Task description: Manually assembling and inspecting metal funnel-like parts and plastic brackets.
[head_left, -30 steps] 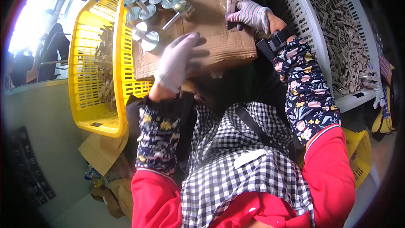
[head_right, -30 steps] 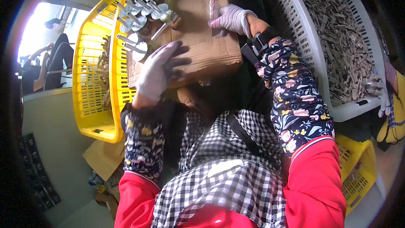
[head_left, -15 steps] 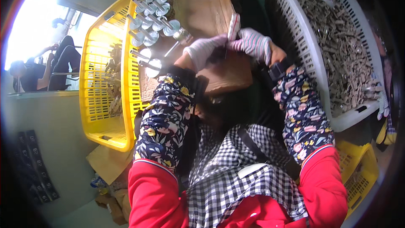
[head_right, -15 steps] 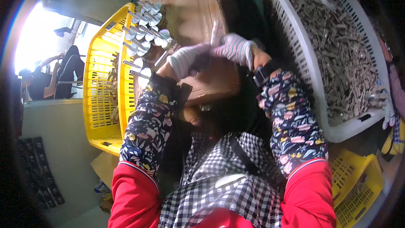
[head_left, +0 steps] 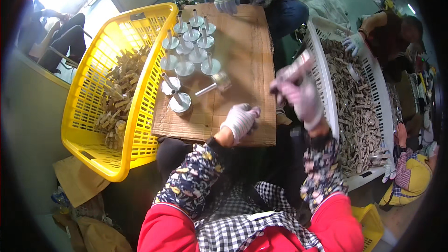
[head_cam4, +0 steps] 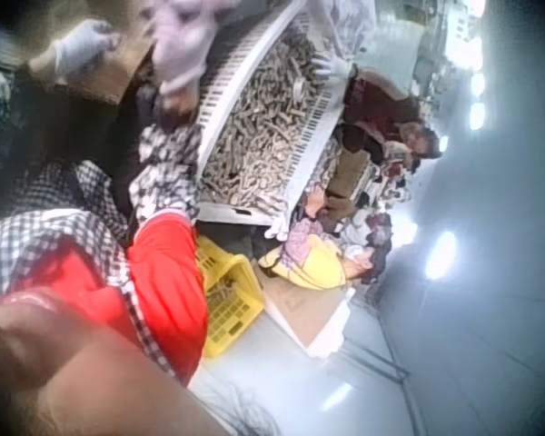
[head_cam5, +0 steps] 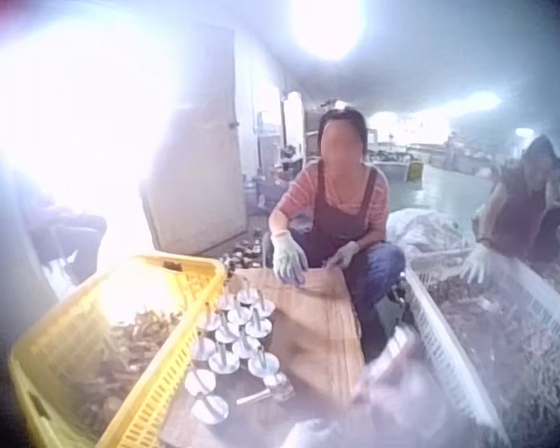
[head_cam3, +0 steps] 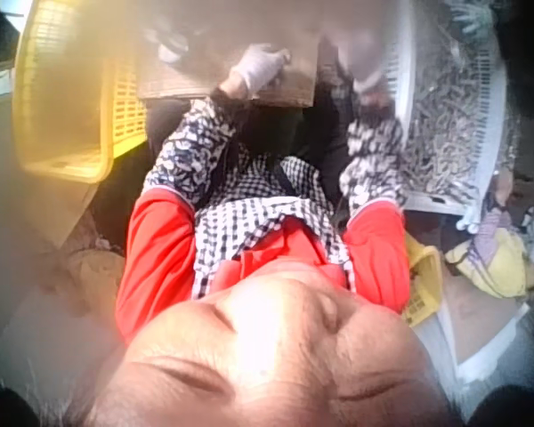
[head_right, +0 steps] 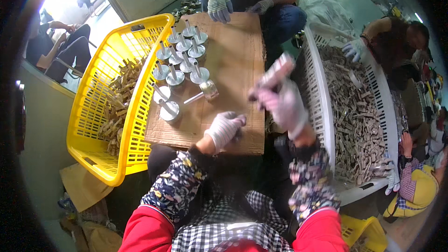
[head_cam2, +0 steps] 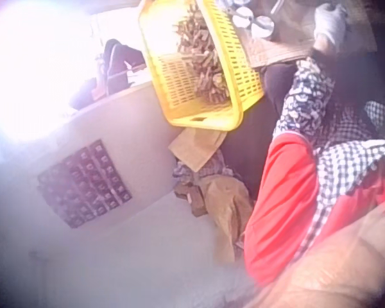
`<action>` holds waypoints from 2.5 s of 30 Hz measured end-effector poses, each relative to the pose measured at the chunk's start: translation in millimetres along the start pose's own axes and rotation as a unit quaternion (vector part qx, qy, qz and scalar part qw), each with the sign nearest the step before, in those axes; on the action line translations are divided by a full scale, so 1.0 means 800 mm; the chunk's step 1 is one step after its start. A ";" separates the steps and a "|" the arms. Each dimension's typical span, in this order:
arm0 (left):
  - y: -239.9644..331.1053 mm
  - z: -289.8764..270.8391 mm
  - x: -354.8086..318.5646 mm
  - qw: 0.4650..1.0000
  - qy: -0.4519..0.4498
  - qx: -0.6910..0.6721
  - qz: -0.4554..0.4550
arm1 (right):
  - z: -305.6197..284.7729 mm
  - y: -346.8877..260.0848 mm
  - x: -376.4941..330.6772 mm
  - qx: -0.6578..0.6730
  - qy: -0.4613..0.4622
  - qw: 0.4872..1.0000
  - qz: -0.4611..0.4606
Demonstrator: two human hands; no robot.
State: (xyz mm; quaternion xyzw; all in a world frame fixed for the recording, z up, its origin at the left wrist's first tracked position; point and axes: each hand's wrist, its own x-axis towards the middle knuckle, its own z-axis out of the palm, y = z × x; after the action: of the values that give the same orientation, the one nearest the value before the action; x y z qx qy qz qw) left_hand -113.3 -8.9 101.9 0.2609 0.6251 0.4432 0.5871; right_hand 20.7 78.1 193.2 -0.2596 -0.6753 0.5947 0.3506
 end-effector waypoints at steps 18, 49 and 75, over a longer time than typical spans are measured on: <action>-0.020 -0.016 0.039 0.966 -0.014 0.253 0.054 | 0.102 0.053 0.176 -0.079 0.087 0.986 -0.118; -0.055 -0.007 0.035 0.918 -0.030 0.268 0.292 | 0.165 0.057 0.094 -0.358 -0.163 0.879 0.268; -0.091 0.058 -0.030 0.993 -0.017 -0.117 0.022 | -0.327 0.098 -0.289 -0.204 0.434 0.854 0.203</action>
State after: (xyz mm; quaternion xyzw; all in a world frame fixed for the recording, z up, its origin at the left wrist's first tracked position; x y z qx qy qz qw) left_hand -50.3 -51.8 55.3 0.2117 0.5529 0.5212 0.6147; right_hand 363.2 75.3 90.3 -0.6882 -0.4928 0.3286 0.4189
